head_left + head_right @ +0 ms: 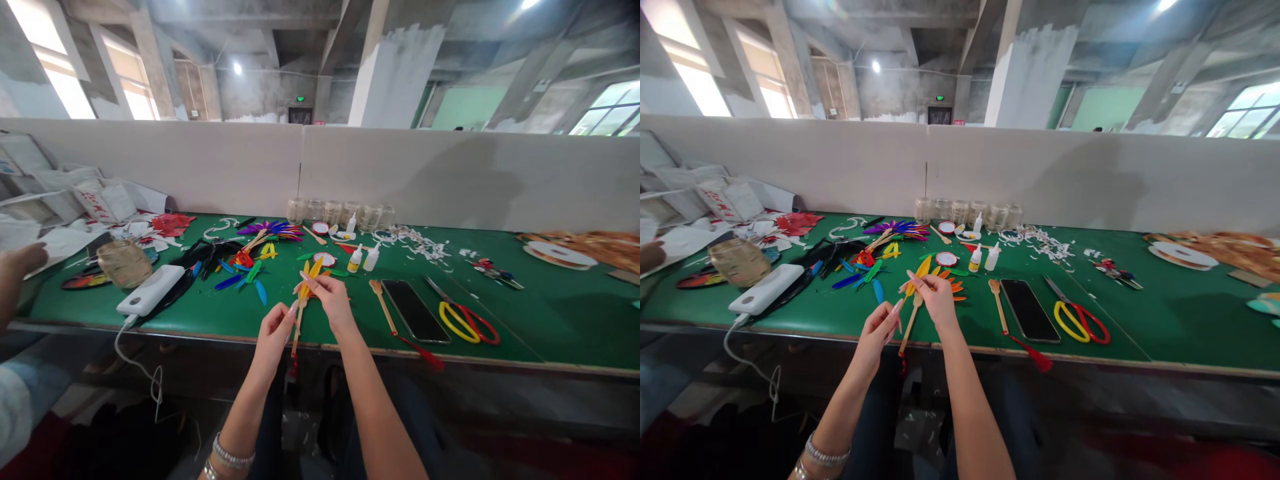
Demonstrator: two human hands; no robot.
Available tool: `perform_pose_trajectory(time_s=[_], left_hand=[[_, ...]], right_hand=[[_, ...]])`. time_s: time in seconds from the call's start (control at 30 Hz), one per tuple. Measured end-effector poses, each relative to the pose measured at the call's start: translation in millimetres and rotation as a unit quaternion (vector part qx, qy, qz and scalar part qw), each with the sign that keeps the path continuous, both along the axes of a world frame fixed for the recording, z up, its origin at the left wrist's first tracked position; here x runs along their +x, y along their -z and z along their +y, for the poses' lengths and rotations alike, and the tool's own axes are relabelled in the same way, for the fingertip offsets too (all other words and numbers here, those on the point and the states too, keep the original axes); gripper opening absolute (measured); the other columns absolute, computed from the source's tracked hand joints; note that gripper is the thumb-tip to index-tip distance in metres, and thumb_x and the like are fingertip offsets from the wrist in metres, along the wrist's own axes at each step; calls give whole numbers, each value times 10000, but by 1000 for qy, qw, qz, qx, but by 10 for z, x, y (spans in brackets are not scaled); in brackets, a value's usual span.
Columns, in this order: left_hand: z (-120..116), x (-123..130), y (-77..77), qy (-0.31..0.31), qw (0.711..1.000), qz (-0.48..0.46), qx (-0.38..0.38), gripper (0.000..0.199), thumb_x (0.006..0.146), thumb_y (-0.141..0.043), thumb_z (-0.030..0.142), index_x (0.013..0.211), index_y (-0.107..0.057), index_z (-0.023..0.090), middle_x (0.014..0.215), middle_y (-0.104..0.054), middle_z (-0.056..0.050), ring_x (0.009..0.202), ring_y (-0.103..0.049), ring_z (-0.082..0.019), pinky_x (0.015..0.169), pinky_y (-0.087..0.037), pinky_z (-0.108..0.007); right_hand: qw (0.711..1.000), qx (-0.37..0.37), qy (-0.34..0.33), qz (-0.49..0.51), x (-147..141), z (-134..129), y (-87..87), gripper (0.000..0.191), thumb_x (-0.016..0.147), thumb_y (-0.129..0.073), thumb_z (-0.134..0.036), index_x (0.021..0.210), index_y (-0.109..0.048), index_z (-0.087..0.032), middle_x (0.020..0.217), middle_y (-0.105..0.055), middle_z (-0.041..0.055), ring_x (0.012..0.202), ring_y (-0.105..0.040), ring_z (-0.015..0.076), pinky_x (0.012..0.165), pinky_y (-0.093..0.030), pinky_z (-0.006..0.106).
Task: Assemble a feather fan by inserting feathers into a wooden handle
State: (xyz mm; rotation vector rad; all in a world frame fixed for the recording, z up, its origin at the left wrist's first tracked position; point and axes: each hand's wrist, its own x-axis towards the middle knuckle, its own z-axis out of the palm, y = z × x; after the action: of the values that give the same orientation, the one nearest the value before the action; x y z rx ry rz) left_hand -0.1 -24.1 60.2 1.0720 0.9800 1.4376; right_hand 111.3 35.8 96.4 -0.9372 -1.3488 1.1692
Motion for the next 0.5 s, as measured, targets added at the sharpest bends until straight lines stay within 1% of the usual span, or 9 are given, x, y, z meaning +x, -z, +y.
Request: perform_pose_trajectory(time_s=[0.07,0.13,0.2,0.23,0.27,0.37,0.43,0.5], left_hand=[[-34,25,-2,-43,998,38,28,427,722,-545,537,564,-415,162,456,-277,79,407,-205,-37,399,-161,-183],[-87,52,5,-73,995,57,45,433,743,-507,550,568,-413,166,468,-292,73,411,-232,-42,399,-178,-187],[-142,73,27,-82,993,65,49,437,759,-477,556,567,-406,171,465,-314,68,410,-264,-48,403,-203,-190],[-162,78,44,-84,993,67,48,440,767,-463,557,562,-397,174,459,-320,66,409,-276,-51,407,-215,-192],[-174,78,64,-86,993,67,45,444,778,-445,556,554,-384,177,452,-321,65,406,-282,-54,410,-224,-195],[-151,46,128,-73,992,94,35,455,822,-366,535,530,-352,187,441,-326,57,407,-303,-66,432,-254,-203],[-96,6,167,-65,983,170,35,437,845,-341,495,535,-374,188,463,-366,42,440,-352,-83,466,-284,-210],[-28,-28,204,-76,955,282,58,359,841,-387,440,590,-440,189,552,-454,17,527,-427,-110,529,-327,-224]], right_hand=[[1000,-3,14,6,9,29,22,329,645,-645,-475,599,-688,-152,572,-636,28,526,-542,140,550,-437,276],[998,-4,51,37,47,67,32,304,647,-647,-459,601,-683,-161,592,-651,26,563,-572,153,595,-455,287],[993,-2,89,77,104,96,23,264,642,-656,-433,601,-678,-173,619,-667,22,605,-597,162,644,-468,298],[991,1,96,88,132,103,12,246,636,-663,-420,603,-679,-177,629,-673,20,620,-605,165,663,-471,302],[991,4,93,92,154,104,-2,234,630,-669,-412,607,-681,-180,636,-677,20,630,-610,168,674,-474,306],[996,5,46,78,176,77,-46,235,624,-677,-417,633,-691,-183,649,-682,23,635,-614,173,671,-482,310],[997,0,25,72,167,55,-66,248,633,-673,-429,650,-688,-181,649,-677,23,611,-607,163,640,-486,301],[998,-7,12,63,158,44,-71,264,639,-670,-437,663,-678,-174,629,-662,21,554,-587,143,583,-483,287]])
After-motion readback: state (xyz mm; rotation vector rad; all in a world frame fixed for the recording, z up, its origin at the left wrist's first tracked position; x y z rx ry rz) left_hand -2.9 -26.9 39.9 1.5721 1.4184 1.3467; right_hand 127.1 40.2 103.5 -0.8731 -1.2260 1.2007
